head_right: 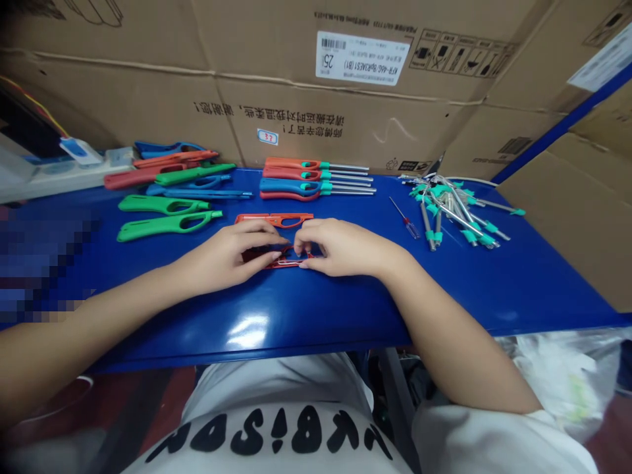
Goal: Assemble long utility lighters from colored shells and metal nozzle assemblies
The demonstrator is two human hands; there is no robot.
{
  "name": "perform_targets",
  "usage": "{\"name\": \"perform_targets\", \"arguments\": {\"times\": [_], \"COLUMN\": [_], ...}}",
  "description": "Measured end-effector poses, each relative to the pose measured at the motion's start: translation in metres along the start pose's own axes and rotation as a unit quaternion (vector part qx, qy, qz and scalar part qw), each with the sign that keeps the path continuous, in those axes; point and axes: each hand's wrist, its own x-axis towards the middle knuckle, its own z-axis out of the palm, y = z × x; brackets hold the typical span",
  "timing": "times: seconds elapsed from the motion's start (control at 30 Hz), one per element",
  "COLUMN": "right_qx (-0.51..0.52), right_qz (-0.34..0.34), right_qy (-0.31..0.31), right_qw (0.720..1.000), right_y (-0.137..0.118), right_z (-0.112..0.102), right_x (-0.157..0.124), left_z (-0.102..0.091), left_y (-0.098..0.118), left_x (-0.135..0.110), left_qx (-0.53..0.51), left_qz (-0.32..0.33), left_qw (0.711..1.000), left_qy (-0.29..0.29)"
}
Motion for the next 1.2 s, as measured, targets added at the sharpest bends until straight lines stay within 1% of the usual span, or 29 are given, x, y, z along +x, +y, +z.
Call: {"name": "perform_targets", "arguments": {"times": [0.1, 0.2, 0.27, 0.37, 0.5, 0.67, 0.83, 1.0, 1.1, 1.2], "right_qx": [0.001, 0.004, 0.006, 0.016, 0.021, 0.029, 0.048, 0.077, 0.085, 0.085], "right_qz": [0.010, 0.012, 0.013, 0.014, -0.005, -0.016, -0.019, -0.005, 0.013, 0.025], "right_qy": [-0.012, -0.009, -0.009, -0.003, -0.010, -0.009, -0.011, -0.006, -0.008, -0.011], "right_qw": [1.000, 1.000, 1.000, 1.000, 1.000, 0.999, 0.999, 0.997, 0.996, 0.996], "right_y": [-0.001, 0.001, 0.002, 0.002, -0.001, -0.002, 0.001, 0.003, 0.003, 0.004], "right_z": [0.003, 0.003, 0.003, 0.003, 0.004, 0.004, 0.006, 0.006, 0.005, 0.004], "right_x": [0.002, 0.003, 0.003, 0.004, 0.004, 0.004, 0.005, 0.005, 0.004, 0.004], "left_z": [-0.006, -0.009, -0.009, -0.008, -0.007, -0.007, -0.009, -0.009, -0.008, -0.007], "left_y": [0.005, 0.007, 0.006, 0.004, 0.002, -0.002, -0.004, -0.005, -0.006, -0.008], "left_x": [0.000, 0.000, -0.001, -0.002, -0.003, -0.004, -0.004, -0.005, -0.006, -0.005], "left_qx": [0.011, 0.005, -0.001, -0.002, 0.001, 0.009, 0.039, 0.077, 0.079, 0.040], "left_qz": [0.013, 0.027, 0.033, 0.039, 0.046, 0.077, 0.111, 0.131, 0.131, 0.110], "left_qw": [1.000, 0.999, 0.999, 0.999, 0.998, 0.996, 0.991, 0.986, 0.985, 0.991], "left_qy": [-0.005, -0.033, -0.042, -0.037, -0.036, -0.039, -0.064, -0.074, -0.078, -0.069]}}
